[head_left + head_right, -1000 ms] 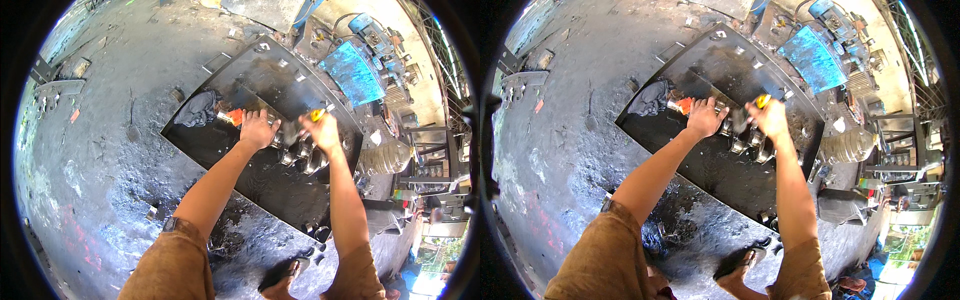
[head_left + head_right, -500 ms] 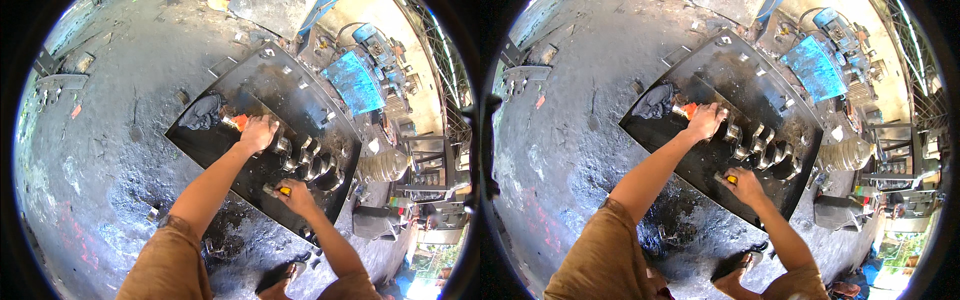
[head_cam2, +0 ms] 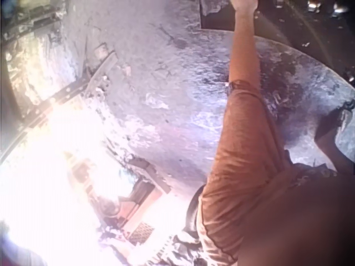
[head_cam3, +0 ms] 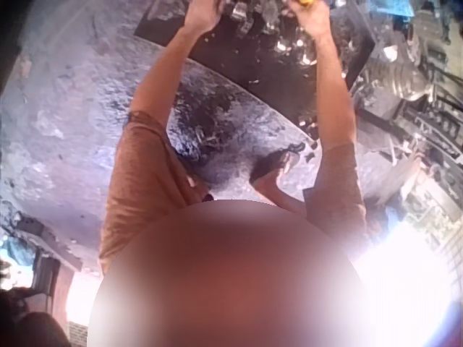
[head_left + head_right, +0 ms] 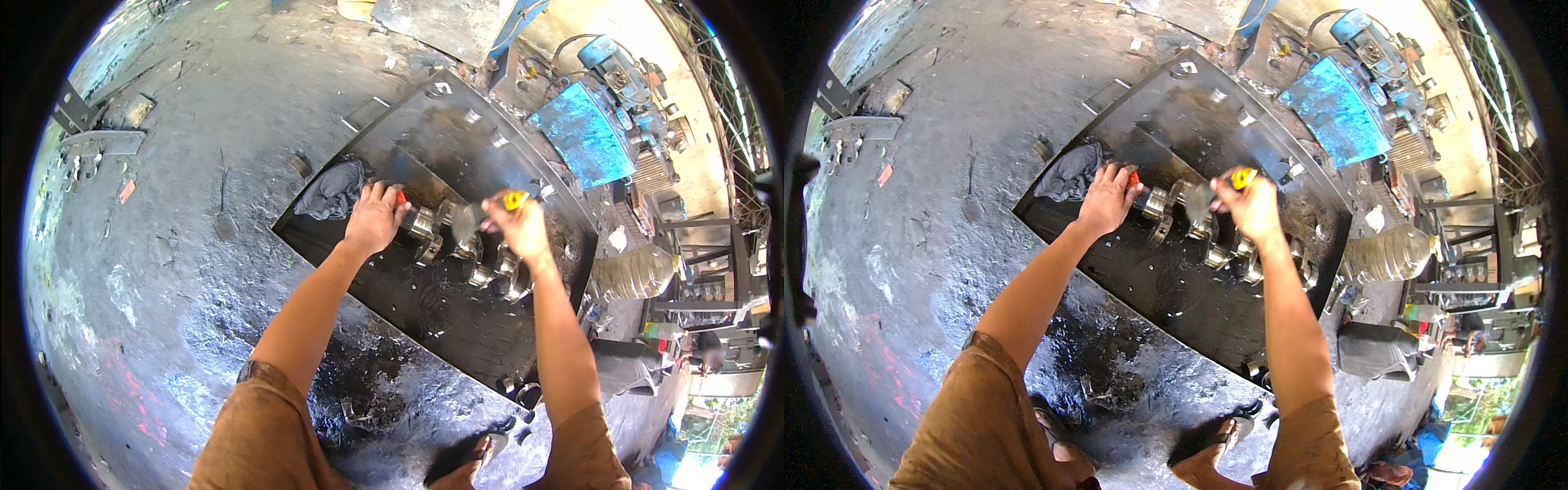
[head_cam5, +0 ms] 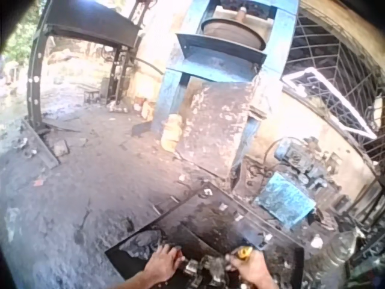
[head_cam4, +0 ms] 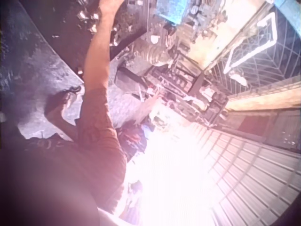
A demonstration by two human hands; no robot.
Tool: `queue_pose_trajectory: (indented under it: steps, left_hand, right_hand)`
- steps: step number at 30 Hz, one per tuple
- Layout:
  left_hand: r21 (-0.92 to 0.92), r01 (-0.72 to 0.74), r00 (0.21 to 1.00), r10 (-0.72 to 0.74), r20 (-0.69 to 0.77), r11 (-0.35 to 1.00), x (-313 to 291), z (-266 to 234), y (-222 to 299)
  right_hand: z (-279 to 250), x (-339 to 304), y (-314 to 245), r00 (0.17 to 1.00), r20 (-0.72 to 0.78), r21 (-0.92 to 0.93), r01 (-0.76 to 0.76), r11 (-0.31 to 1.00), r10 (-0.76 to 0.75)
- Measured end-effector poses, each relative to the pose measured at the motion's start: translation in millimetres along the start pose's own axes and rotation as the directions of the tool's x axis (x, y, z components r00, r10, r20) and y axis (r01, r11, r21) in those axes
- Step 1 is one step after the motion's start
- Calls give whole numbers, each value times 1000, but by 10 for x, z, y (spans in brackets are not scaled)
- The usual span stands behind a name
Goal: The person scrubs a crankshaft on a metal tray using a yellow-handled brush and a dark cloth, rotating the crankshaft to clean multiple sides. The person repeatedly wipes and scrubs the crankshaft, then lifts it from the tray.
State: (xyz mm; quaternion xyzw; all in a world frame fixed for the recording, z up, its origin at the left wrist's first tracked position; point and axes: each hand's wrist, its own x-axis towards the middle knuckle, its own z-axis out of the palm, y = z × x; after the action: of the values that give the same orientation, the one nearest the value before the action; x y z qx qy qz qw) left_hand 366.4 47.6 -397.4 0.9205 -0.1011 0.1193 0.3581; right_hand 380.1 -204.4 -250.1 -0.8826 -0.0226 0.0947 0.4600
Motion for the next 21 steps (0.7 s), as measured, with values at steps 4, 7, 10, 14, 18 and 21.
queue_pose_trajectory:
  steps: [4, 7, 10, 14, 18, 21]
  left_hand:
    - [-2, -7, 1000, 7, -15, 1000, -30, 6, -19]
    - [-3, 2, 1000, -2, -3, 1000, -25, 34, -37]
    - [54, 22, 999, -24, 37, 998, -23, 49, -45]
    - [16, 21, 1000, -21, 9, 1000, -24, 43, -32]
    - [32, 89, 989, -92, 114, 996, -18, -8, -9]
    - [13, 89, 990, -90, 109, 996, -16, -54, 8]
  right_hand:
    - [-122, 348, -303, 983, -153, -180, 69, 981, -98]
    - [-40, 118, -307, 958, 44, -411, 277, 868, -284]
    - [64, -281, -246, 968, 121, -396, 250, 883, -220]
    - [112, -412, -323, 961, 132, -204, 266, 942, -243]
    - [203, -92, -475, 925, 322, -184, 269, 945, -201]
    - [293, 218, -530, 969, 202, -367, 210, 906, -142]
